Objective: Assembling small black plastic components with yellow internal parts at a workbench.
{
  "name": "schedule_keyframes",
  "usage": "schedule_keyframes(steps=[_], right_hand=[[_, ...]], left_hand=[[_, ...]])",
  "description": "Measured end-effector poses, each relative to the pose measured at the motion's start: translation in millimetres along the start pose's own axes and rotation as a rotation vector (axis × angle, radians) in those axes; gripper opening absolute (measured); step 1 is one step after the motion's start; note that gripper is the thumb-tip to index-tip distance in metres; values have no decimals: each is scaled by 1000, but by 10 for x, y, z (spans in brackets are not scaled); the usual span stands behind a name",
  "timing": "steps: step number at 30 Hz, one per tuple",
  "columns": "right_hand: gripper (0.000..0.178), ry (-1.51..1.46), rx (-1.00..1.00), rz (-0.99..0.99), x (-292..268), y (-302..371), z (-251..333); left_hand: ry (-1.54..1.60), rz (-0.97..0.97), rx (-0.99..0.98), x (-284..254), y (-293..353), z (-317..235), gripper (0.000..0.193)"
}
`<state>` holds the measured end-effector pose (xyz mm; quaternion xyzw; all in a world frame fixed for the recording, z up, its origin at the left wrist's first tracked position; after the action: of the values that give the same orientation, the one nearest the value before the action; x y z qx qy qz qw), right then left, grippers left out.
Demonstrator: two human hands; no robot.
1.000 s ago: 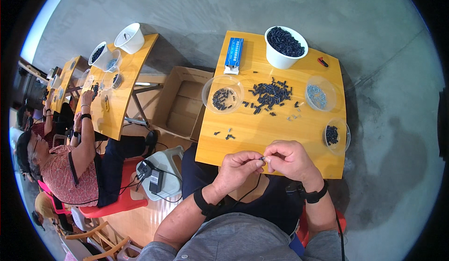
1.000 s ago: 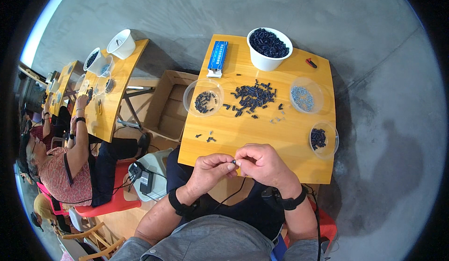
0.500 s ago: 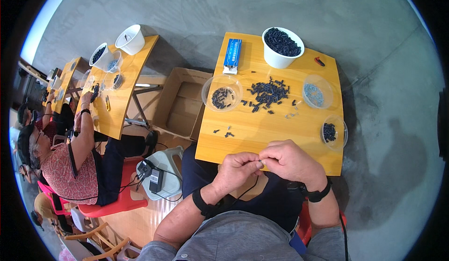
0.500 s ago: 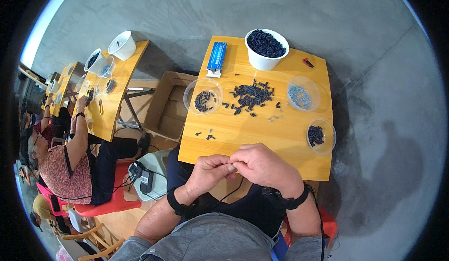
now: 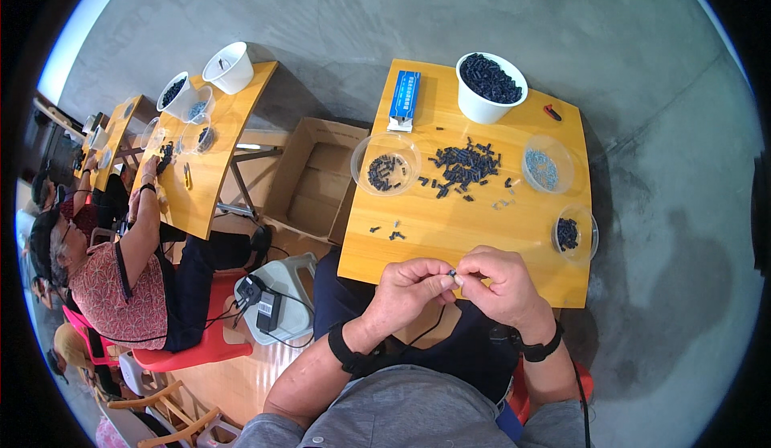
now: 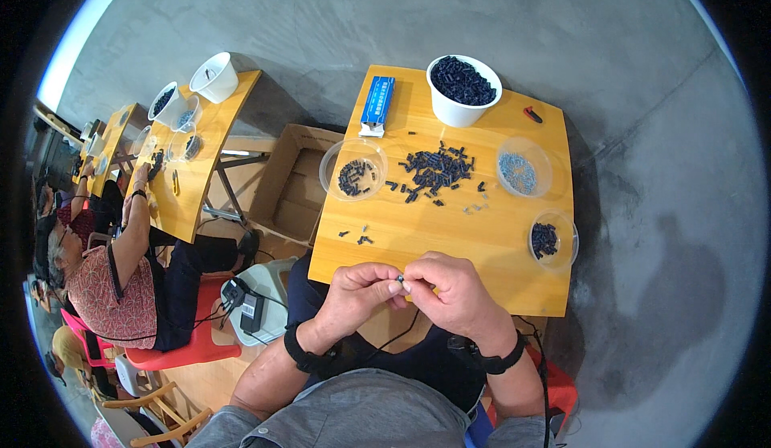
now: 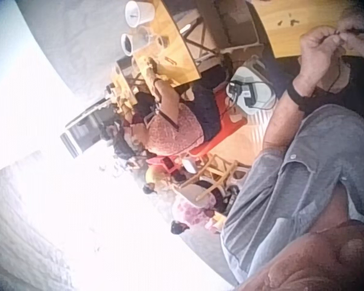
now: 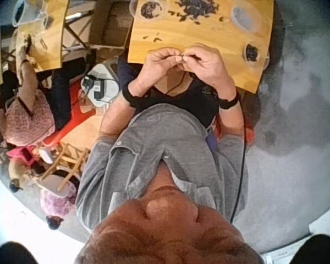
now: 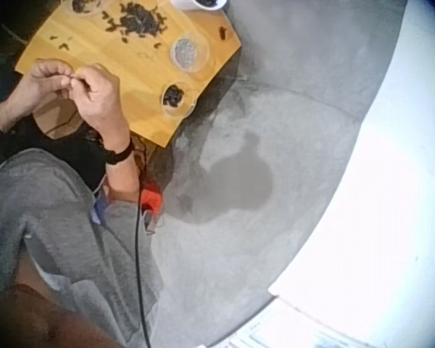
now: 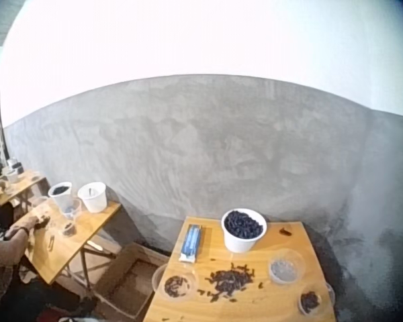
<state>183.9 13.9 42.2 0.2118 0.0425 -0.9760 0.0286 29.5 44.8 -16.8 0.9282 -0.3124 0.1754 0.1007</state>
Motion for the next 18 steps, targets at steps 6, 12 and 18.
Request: schedule_keyframes(steps=[6, 12, 18], right_hand=[[8, -1, -16, -40, 37, -13, 20], [8, 2, -36, -41, -5, -37, 20], [6, 32, -73, -27, 2, -71, -8]], left_hand=[[0, 12, 11, -27, -14, -23, 12], [-8, 20, 9, -17, -50, -30, 11], [1, 19, -10, -42, -81, -22, 10]])
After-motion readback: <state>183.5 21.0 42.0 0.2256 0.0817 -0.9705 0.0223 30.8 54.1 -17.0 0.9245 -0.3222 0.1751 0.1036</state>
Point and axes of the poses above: each hand's wrist, its own y-axis away from the middle knuckle, its own x-axis out of the palm, z = x × y, the point moved 3 cm from there along -y, towards the middle knuckle, and after that the axes turned 9 degrees about x, right-handed, at the moved point
